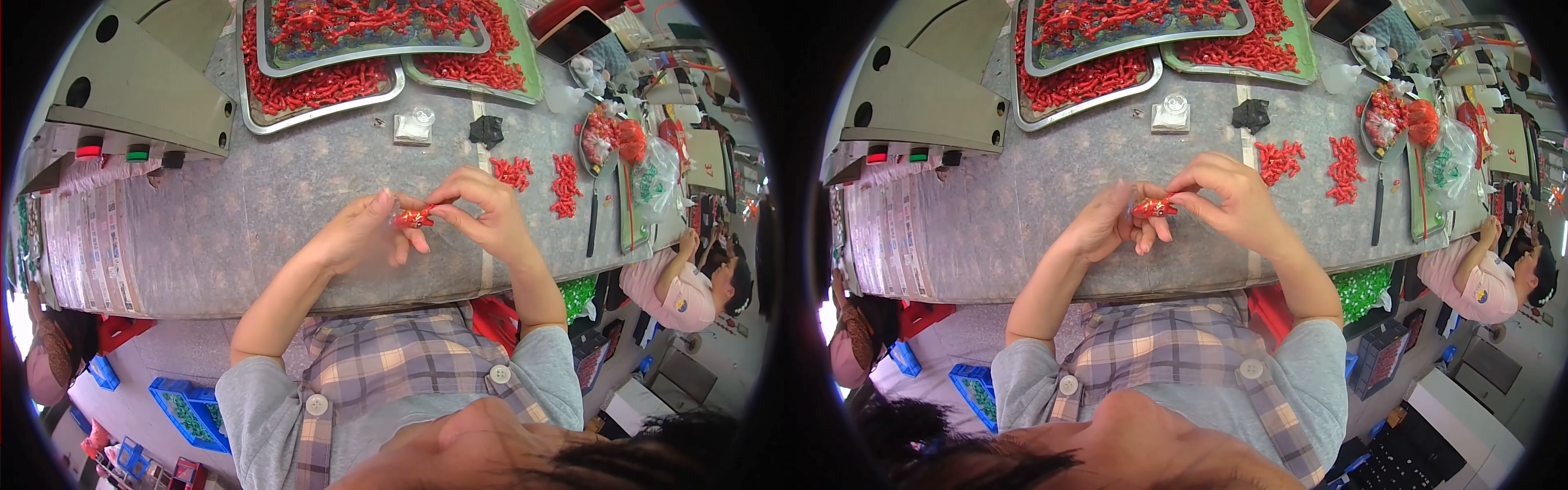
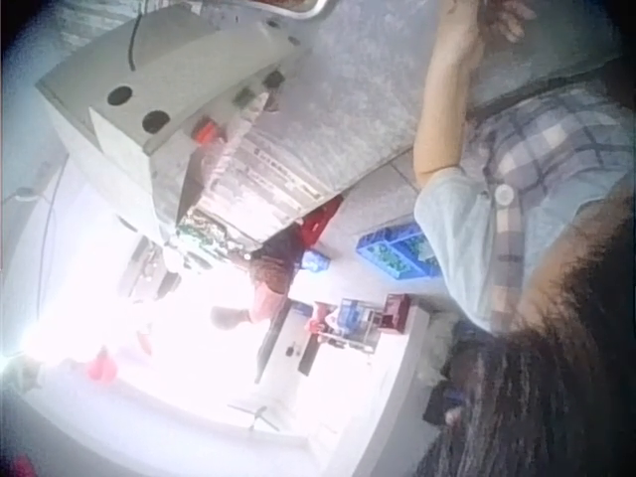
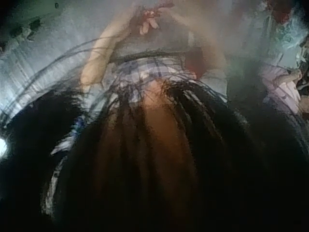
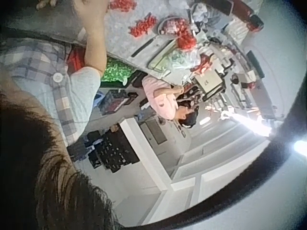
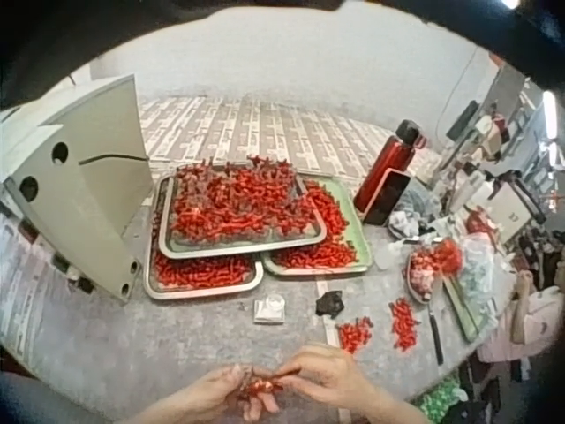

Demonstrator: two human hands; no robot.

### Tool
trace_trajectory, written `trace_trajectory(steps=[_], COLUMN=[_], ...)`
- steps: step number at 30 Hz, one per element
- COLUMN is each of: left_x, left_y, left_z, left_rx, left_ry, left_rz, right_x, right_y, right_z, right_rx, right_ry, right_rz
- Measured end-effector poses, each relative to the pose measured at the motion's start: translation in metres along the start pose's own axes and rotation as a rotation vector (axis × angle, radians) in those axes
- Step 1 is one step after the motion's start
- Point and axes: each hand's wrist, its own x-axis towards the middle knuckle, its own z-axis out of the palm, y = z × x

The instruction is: The person assembles small red plastic components by hand, then places the assembled parts into a plastic bag.

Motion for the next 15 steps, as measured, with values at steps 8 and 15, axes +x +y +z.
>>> trace_trajectory(steps=[8, 15], left_x=[0.000, -0.001], left_y=[0.005, 0.002], left_z=[0.020, 0.016], left_rx=[0.255, 0.290], left_ry=[0.246, 0.249], left_rz=[0.035, 0.110], right_x=[-0.010, -0.015], right_y=[-0.012, -0.015], right_z=[0.008, 0.006], right_rx=[-0.243, -0.273], right_ry=[0.208, 0.146], right_rz=[-0.142, -0.162])
